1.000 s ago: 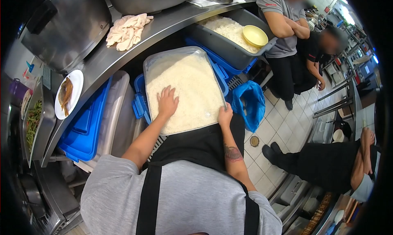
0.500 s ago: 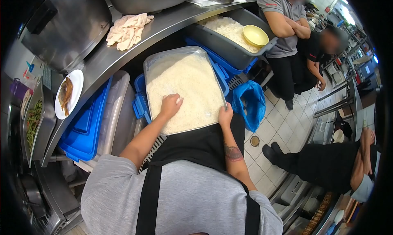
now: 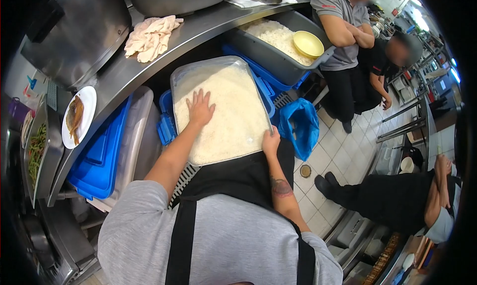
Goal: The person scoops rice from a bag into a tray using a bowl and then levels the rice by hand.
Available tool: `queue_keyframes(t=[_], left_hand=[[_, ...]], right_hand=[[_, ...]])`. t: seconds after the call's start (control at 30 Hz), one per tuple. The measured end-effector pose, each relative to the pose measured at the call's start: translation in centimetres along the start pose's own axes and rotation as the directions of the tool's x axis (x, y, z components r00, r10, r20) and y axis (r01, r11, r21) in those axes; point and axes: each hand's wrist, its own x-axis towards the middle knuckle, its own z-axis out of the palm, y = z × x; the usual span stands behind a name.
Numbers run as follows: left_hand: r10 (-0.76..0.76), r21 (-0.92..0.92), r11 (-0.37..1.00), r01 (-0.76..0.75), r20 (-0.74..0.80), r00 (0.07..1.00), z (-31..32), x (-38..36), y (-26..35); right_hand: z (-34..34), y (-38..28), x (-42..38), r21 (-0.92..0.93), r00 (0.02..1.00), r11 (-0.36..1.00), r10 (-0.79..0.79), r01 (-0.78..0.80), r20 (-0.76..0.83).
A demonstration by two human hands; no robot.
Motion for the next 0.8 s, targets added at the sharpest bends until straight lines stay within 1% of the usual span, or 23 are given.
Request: queue_keyframes(t=[0.07,0.13,0.3,0.5,0.63,0.7,0.73,0.8], left_hand=[[0.029,0.0,1.0,-0.029,0.002,1.0,0.2,-0.5,0.0],[0.049,0.002,0.999,-0.049,0.006,0.999,0.3,-1.5,-0.2],[0.126,-0.049,0.991,-0.124,0.02,0.992,0.6,-3.6,0.2],[0.152,-0.13,0.981,-0.144,0.054,0.987,-0.1,-6.1,1.3],[0.168,-0.149,0.976,-0.16,0.045,0.985,-0.3,-7.1,1.7],[0.182,-0.203,0.962,-0.183,-0.026,0.983,-0.4,-7.2,1.8],[0.182,-0.202,0.962,-0.184,-0.028,0.983,-0.3,-7.1,1.8],[0.203,-0.285,0.931,-0.226,-0.107,0.973,-0.1,-7.0,1.7]], right_hand=[[0.1,0.1,-0.1,-0.003,1.0,1.0,0.001,-0.001,0.007],[0.0,0.1,-0.1,0.042,1.0,0.999,-0.017,0.017,0.008],[-0.1,-0.3,-0.2,0.045,1.0,0.999,0.004,-0.004,0.005],[-0.1,-0.5,-0.3,0.028,1.0,1.0,-0.001,0.001,-0.006],[-0.1,-0.4,-0.4,0.029,1.0,1.0,0.002,-0.001,-0.016],[-0.1,-0.2,-0.3,0.037,1.0,0.999,0.007,-0.007,-0.006],[0.0,-0.1,-0.3,0.044,1.0,0.999,0.013,-0.013,0.004],[-0.1,-0.2,-0.3,0.046,1.0,0.999,0.021,-0.021,0.001]])
